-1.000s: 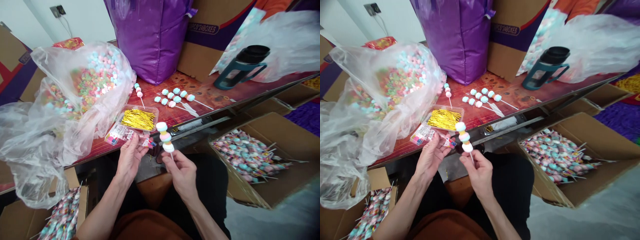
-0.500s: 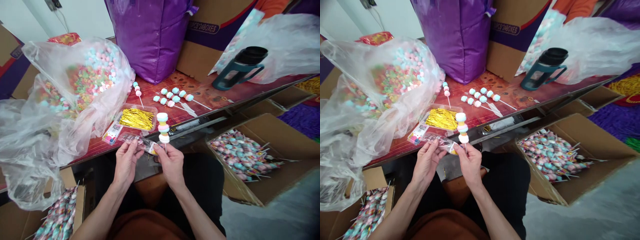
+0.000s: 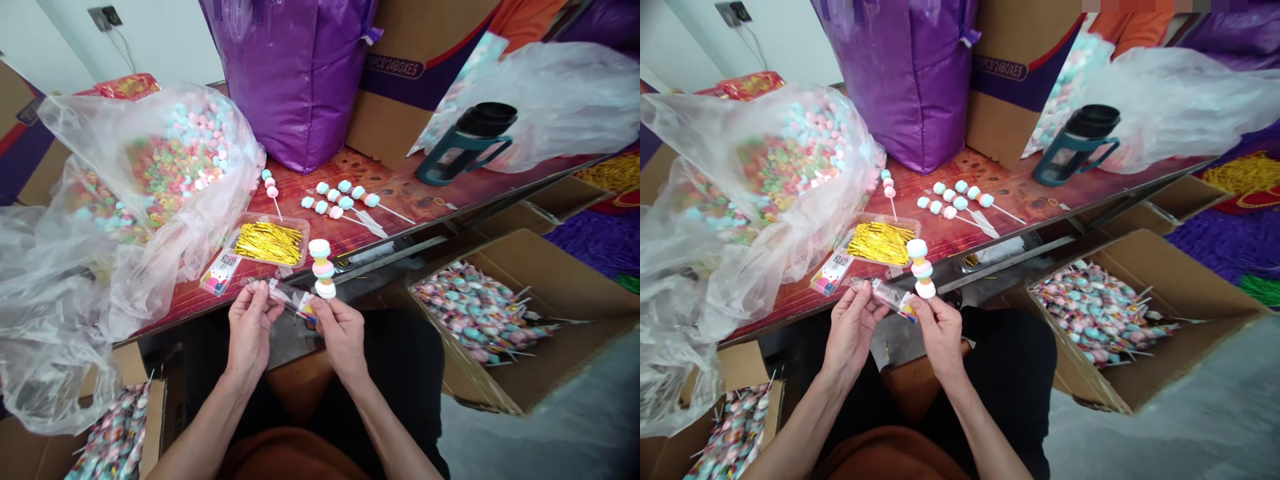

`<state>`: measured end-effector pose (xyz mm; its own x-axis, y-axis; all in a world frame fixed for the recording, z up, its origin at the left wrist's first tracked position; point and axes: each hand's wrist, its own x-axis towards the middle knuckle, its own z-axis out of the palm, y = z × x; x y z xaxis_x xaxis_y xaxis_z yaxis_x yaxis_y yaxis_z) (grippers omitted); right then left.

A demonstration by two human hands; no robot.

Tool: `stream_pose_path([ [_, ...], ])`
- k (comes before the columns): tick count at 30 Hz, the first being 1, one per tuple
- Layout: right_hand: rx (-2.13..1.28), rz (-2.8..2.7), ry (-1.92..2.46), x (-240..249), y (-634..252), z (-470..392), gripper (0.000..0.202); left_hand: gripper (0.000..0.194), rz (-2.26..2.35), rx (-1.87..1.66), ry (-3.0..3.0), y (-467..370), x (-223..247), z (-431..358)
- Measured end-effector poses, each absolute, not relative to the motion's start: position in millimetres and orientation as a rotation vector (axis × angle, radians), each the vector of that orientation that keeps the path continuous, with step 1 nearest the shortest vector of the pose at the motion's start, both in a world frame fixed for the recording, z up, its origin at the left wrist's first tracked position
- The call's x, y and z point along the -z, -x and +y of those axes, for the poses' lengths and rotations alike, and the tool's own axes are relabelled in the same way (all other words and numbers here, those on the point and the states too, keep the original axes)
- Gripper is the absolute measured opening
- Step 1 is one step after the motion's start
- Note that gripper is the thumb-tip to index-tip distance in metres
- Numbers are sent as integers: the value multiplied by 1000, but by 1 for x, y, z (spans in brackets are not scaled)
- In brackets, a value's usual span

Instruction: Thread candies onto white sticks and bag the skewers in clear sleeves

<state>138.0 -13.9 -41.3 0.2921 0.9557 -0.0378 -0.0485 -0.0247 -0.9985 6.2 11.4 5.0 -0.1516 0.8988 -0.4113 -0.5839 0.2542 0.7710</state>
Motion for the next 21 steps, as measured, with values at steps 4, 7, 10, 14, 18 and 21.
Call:
stream_pose_path([
  [4,-914,-1058,1357,35,-149,-26,30,31,1121,-1472,-381,-9,-13,12],
  [7,-835,-1078,1371,34,-160,-42,22,32,1125,-1558,-390,-7,-19,19],
  [10,-762,-1111,1391,33,-167,-59,19,36,1111,-1532,-348,-3,-20,26],
  [14,-743,-1241,1365,30,-168,-73,18,38,1102,-1508,-277,-1,-15,31],
  [18,-691,-1354,1340,28,-168,-75,17,38,1086,-1510,-245,0,-13,32],
  [21,-642,-1411,1324,28,-168,-73,17,37,1081,-1510,-251,0,-14,32],
])
